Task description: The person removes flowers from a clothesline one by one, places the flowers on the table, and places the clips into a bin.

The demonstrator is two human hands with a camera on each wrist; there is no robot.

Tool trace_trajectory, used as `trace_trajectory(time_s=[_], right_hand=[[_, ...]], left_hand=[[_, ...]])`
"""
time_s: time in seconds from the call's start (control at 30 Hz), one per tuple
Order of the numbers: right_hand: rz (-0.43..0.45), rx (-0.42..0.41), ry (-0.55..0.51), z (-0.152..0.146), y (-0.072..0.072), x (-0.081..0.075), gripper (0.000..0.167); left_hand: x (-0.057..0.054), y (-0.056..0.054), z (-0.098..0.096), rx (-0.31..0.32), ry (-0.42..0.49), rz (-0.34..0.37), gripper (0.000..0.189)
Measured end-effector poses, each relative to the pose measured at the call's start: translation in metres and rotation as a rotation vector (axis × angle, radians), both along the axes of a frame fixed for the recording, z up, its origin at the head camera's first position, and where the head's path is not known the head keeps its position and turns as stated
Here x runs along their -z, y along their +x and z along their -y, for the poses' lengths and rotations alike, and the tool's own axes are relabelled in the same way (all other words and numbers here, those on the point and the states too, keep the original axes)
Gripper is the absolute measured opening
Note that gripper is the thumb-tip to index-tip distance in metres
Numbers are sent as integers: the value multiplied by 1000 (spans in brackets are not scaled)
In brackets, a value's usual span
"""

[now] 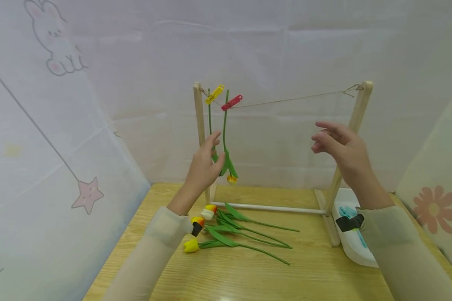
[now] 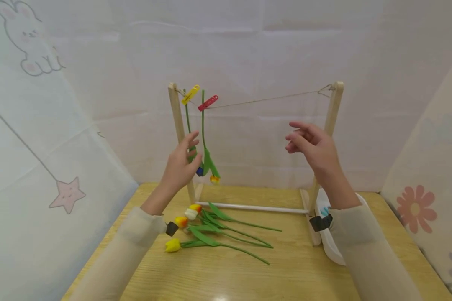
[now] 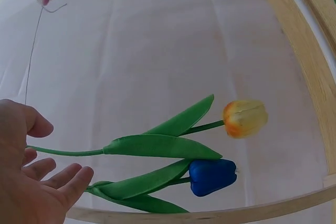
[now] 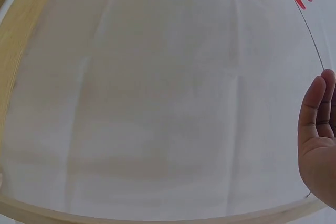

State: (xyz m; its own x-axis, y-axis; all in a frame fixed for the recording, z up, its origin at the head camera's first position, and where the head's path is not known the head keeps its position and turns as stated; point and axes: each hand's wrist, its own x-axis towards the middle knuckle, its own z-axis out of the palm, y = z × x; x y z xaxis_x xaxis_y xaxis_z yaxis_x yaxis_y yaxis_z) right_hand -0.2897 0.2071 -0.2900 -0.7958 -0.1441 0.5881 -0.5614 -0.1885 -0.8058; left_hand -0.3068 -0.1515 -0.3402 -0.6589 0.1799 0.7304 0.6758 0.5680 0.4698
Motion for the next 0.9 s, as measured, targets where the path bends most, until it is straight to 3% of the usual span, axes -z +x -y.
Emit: trace_trajectory(time_s=[0.23,0.33,0.5,0.67,0.9], right_hand=[[-26,-52,27,19,-7,-14,28],[-12,-38,54,28,-9,-20,29],[8,-30,80,44,-13,-32,31],[-8,-82,91,61,-20,-41,29],[2,-47,137,78,-27,-51,35]], left_hand=[[-12,-6,-9,-10,17,-12,61],[-15,-9,-11,-27,29,2,61],[-19,-19,-12,-11,111,105,60],[-23,-27,-12,15,188,226,60],[-25,-34,-15,72,219,266,60]])
